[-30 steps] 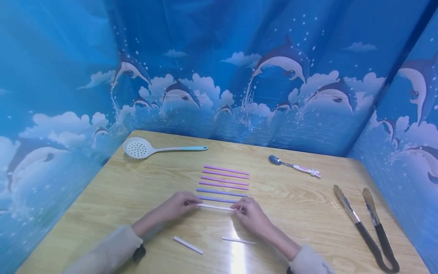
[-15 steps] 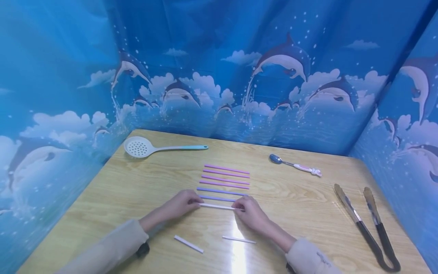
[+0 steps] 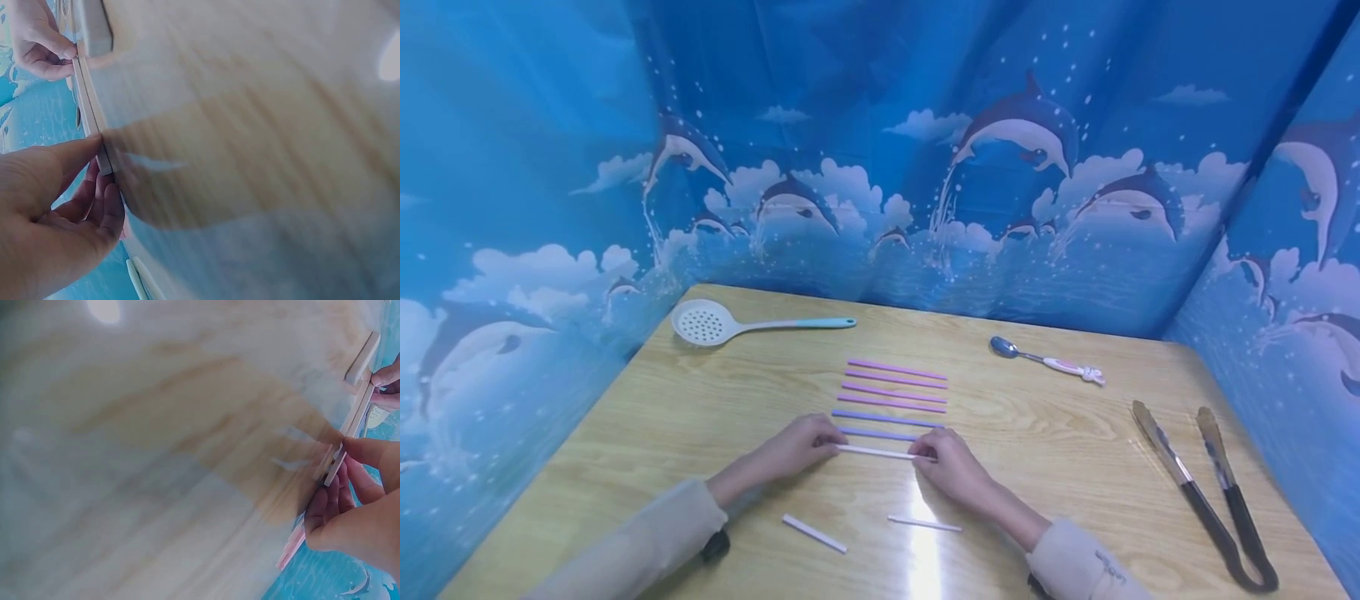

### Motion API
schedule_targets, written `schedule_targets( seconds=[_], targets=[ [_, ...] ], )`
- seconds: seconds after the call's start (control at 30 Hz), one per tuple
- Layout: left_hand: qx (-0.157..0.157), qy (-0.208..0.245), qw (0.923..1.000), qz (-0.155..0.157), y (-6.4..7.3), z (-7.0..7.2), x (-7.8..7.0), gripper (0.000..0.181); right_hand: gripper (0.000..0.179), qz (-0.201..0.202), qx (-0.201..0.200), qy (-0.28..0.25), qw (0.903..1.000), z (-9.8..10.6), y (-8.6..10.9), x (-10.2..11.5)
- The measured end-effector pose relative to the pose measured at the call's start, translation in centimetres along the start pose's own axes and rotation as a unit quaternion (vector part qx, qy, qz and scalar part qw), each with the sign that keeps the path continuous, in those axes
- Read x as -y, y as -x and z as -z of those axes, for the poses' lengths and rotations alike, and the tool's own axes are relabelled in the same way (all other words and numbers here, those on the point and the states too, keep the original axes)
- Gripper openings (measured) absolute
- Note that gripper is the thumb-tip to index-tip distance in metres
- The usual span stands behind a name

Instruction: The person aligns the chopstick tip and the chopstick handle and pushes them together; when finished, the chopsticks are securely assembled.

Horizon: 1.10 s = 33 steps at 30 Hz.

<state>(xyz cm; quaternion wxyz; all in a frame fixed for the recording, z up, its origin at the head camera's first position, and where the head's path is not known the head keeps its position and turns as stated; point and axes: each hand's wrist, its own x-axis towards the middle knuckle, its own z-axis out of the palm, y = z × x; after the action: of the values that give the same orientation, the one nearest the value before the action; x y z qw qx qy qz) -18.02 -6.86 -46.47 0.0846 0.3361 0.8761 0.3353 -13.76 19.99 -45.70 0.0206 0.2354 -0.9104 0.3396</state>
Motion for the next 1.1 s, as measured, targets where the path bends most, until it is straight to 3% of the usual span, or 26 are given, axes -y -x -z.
schedule_targets(
  seconds=[0.23,0.5,0.57,0.73,0.9,1.1],
  targets=[
    [-0.013,0.007,0.9998,-0.012,0.3,0.1,-0.1,0.016,0.007,-0.021,-0.003,-0.014,0.9997,0.3,0.3,0.2],
    [-0.022,0.019,0.9996,0.004,1.4,0.5,-0.8,0.018,0.01,-0.047,0.001,-0.035,0.9983,0.4,1.2,0.6],
    [-0.008,0.036,0.999,0.023,1.8,0.7,-1.1,0.019,0.012,-0.05,0.007,-0.045,0.9977,0.5,1.6,0.9],
    [0.016,0.07,0.997,0.031,2.7,0.8,-1.7,0.021,0.019,-0.064,0.026,-0.071,0.9951,0.5,2.5,1.5],
    [0.036,0.099,0.9943,0.019,3.3,0.6,-2.1,0.024,0.023,-0.071,0.046,-0.099,0.9915,0.6,3.1,1.8],
    [0.101,0.134,0.9858,0.012,3.9,0.1,-2.2,0.026,0.024,-0.058,0.08,-0.112,0.9888,0.5,3.7,1.9]
  ],
)
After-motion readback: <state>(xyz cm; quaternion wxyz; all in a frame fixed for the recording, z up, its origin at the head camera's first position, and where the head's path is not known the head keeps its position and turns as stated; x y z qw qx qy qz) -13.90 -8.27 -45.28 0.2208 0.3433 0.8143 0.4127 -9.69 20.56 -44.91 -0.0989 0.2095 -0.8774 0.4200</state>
